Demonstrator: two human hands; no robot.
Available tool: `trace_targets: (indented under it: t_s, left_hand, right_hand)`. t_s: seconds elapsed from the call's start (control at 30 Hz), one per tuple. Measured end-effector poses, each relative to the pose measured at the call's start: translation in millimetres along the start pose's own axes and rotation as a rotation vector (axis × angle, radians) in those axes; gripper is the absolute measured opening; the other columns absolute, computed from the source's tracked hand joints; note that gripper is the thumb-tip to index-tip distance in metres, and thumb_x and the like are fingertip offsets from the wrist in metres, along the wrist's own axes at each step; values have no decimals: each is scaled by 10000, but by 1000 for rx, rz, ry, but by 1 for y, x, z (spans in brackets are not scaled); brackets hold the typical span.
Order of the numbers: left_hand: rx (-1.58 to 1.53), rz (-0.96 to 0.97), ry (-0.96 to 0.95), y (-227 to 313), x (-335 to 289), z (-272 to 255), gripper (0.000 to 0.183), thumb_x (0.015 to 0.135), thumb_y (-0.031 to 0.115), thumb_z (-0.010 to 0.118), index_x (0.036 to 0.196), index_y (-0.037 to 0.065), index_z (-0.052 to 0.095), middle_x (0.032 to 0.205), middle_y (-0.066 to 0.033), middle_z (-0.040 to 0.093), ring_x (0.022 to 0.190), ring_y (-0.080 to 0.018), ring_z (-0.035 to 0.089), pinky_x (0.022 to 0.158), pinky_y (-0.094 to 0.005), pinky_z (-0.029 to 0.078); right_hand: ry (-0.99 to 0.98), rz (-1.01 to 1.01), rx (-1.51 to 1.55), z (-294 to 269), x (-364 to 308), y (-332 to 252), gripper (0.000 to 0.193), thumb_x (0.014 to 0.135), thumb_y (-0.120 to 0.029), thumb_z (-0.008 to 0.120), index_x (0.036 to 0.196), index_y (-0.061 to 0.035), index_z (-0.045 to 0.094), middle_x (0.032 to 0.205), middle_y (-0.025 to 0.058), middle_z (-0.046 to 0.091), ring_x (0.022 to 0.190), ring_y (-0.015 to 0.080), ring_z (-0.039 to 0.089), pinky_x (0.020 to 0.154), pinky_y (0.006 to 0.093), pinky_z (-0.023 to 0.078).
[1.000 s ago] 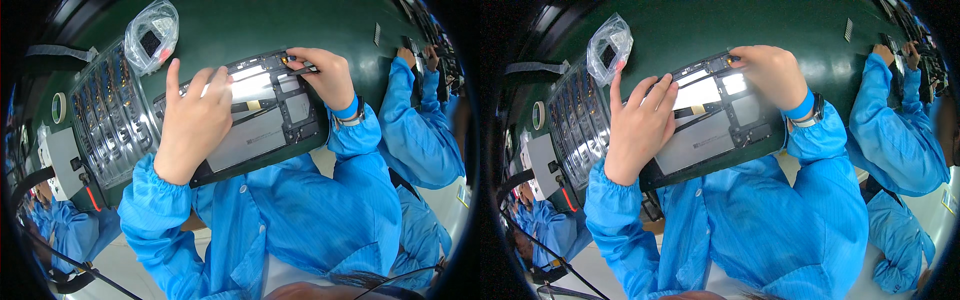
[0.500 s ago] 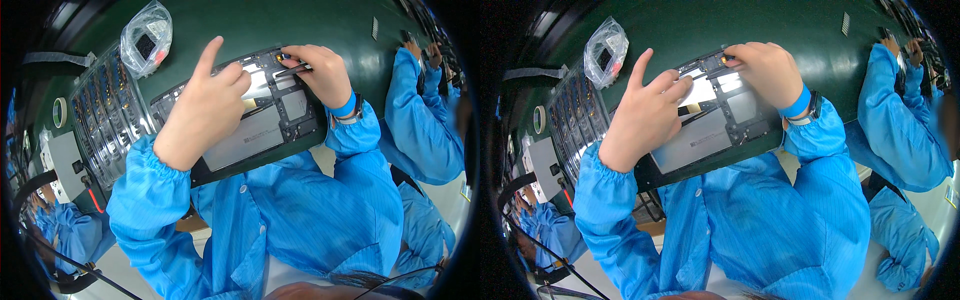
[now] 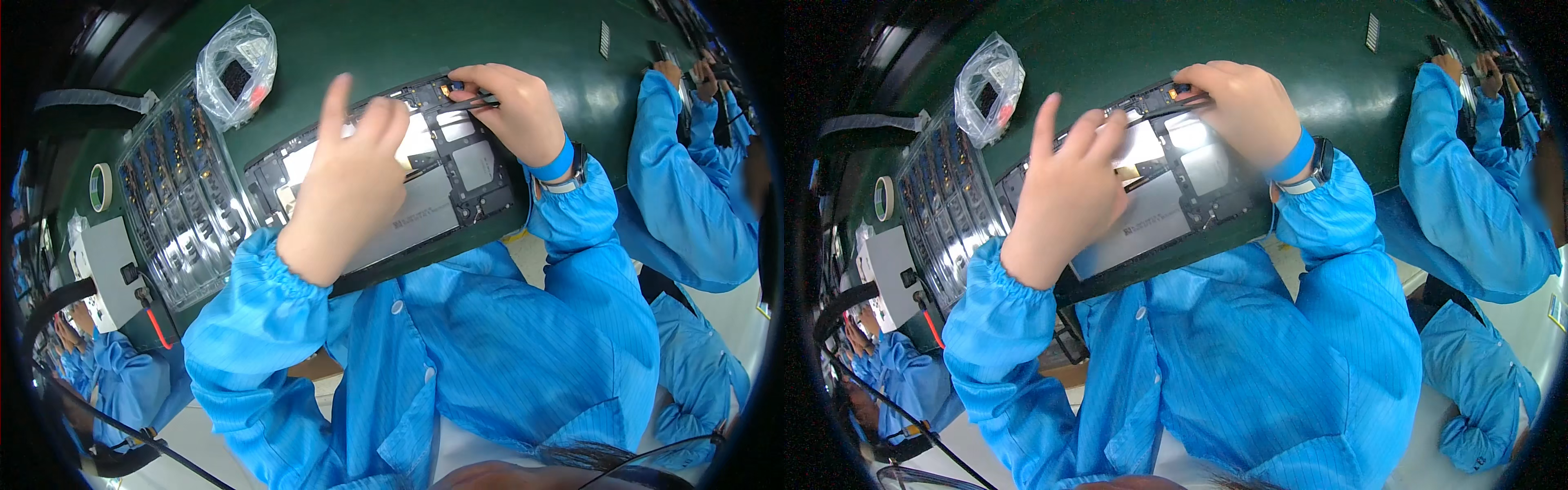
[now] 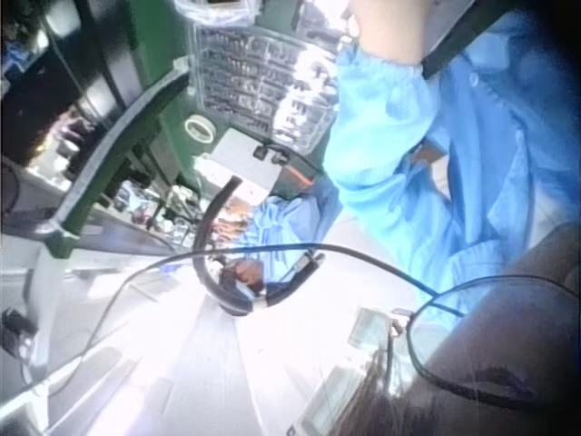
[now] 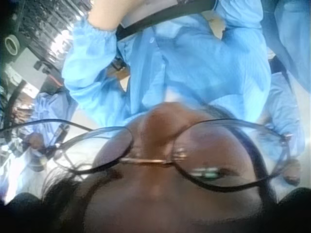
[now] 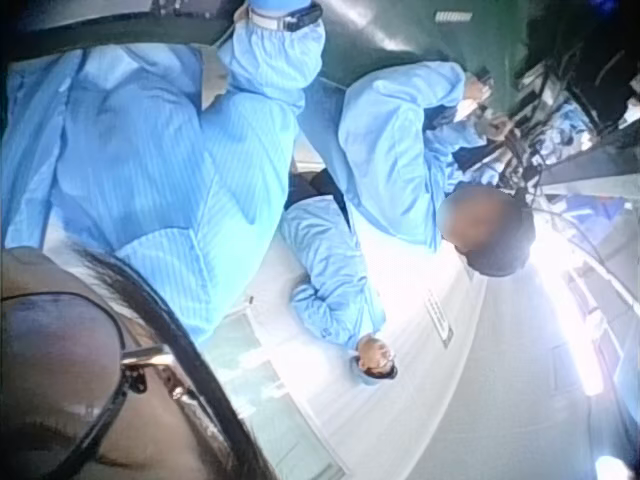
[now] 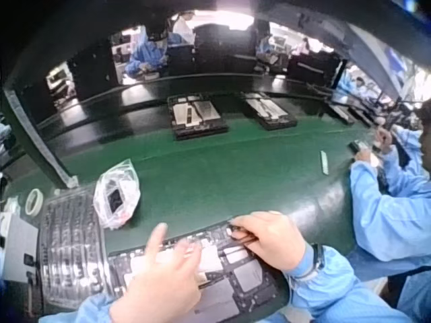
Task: Assembling internal components and applying adhesive strips to a tablet device frame on an electronics production line.
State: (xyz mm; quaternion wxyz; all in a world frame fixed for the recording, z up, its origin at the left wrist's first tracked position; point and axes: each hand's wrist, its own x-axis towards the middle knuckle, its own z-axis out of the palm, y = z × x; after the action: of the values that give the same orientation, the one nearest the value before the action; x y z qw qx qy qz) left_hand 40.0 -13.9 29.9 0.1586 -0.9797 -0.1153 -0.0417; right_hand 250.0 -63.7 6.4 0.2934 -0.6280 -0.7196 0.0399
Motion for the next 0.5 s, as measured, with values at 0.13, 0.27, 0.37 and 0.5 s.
trace_targets:
  t_s: [0.13,0.27,0.37,0.5]
  left_hand:
    - [-223,-385,84,4,-24,7,386,627,123,591,1003,35,592,1094,-86,522,1087,-238,444,981,-520,261]
    - [-271,-476,81,8,-41,11,422,659,140,590,1074,64,568,1248,-128,436,1168,-286,392,941,-586,255]
    - [-292,-501,104,10,-47,10,411,692,163,589,1097,95,560,1254,-137,429,1178,-304,378,936,-600,250]
    - [-348,-506,33,19,-62,-9,412,727,200,594,1129,123,543,1288,-141,394,1194,-334,355,935,-608,243]
  right_hand:
    - [141,-63,-82,-7,2,-15,306,655,-56,634,955,-114,627,854,39,593,704,200,613,638,308,503]
    - [-32,-316,-92,-1,5,-25,409,598,-4,656,989,-120,622,925,65,584,695,226,589,608,297,492]
    - [-128,-377,-199,16,2,-21,429,604,-38,661,1010,-172,622,1015,32,562,655,206,572,589,290,487]
    - [-163,-395,-217,17,4,-27,458,603,-41,663,1035,-180,610,1012,26,558,662,206,570,600,294,487]
